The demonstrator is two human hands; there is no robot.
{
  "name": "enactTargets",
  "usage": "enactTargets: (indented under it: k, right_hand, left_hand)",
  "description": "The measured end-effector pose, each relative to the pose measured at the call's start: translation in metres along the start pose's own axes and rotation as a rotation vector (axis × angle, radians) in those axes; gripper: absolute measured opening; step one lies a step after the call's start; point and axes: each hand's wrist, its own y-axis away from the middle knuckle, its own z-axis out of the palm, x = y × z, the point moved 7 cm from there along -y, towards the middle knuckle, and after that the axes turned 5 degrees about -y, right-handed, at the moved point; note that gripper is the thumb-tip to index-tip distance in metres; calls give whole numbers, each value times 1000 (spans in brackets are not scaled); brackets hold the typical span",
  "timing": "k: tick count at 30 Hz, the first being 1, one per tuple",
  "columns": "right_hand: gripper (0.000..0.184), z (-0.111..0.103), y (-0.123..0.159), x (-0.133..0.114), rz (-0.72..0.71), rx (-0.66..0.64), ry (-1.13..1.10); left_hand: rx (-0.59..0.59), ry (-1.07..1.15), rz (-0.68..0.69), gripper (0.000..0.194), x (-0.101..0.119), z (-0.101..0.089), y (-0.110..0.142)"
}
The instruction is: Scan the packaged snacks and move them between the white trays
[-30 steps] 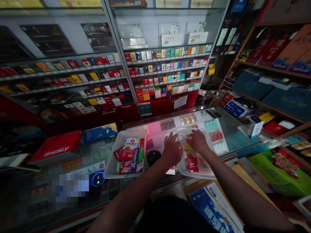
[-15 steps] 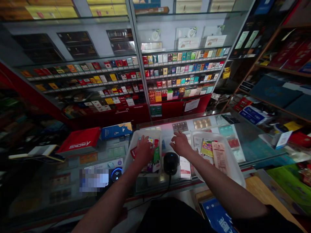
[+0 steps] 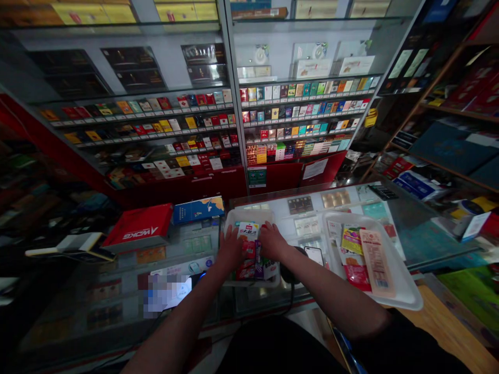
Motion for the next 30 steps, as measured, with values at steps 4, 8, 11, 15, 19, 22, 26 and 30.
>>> enactTargets:
  k: [4, 8, 11, 15, 19, 22, 26, 30]
  right_hand:
    - [53, 18, -10, -7, -13, -52, 23]
    - [66, 32, -15, -8, 21, -126, 34]
    - [80, 40, -19, -7, 51, -156, 48]
    - [95, 49, -26, -3, 94, -185, 52]
    - [87, 54, -34, 0, 123, -204, 109]
    - [82, 54, -38, 1, 130, -203, 149]
    - [88, 53, -42, 3, 152, -255, 199]
    - [75, 46, -43, 4, 117, -222, 194]
  left_hand:
    - [-26, 49, 67, 49, 14, 7, 3]
    - [-50, 84, 118, 68, 29, 12, 11]
    - [-54, 97, 135, 93, 37, 15, 18]
    - [-127, 125, 134, 115, 46, 27, 24]
    - [-160, 130, 134, 119, 50, 32, 24]
    - [-167, 125, 127, 117, 51, 32, 23]
    - [-147, 138, 117, 113, 52, 32, 22]
    - [-136, 147, 113, 109, 54, 29, 24]
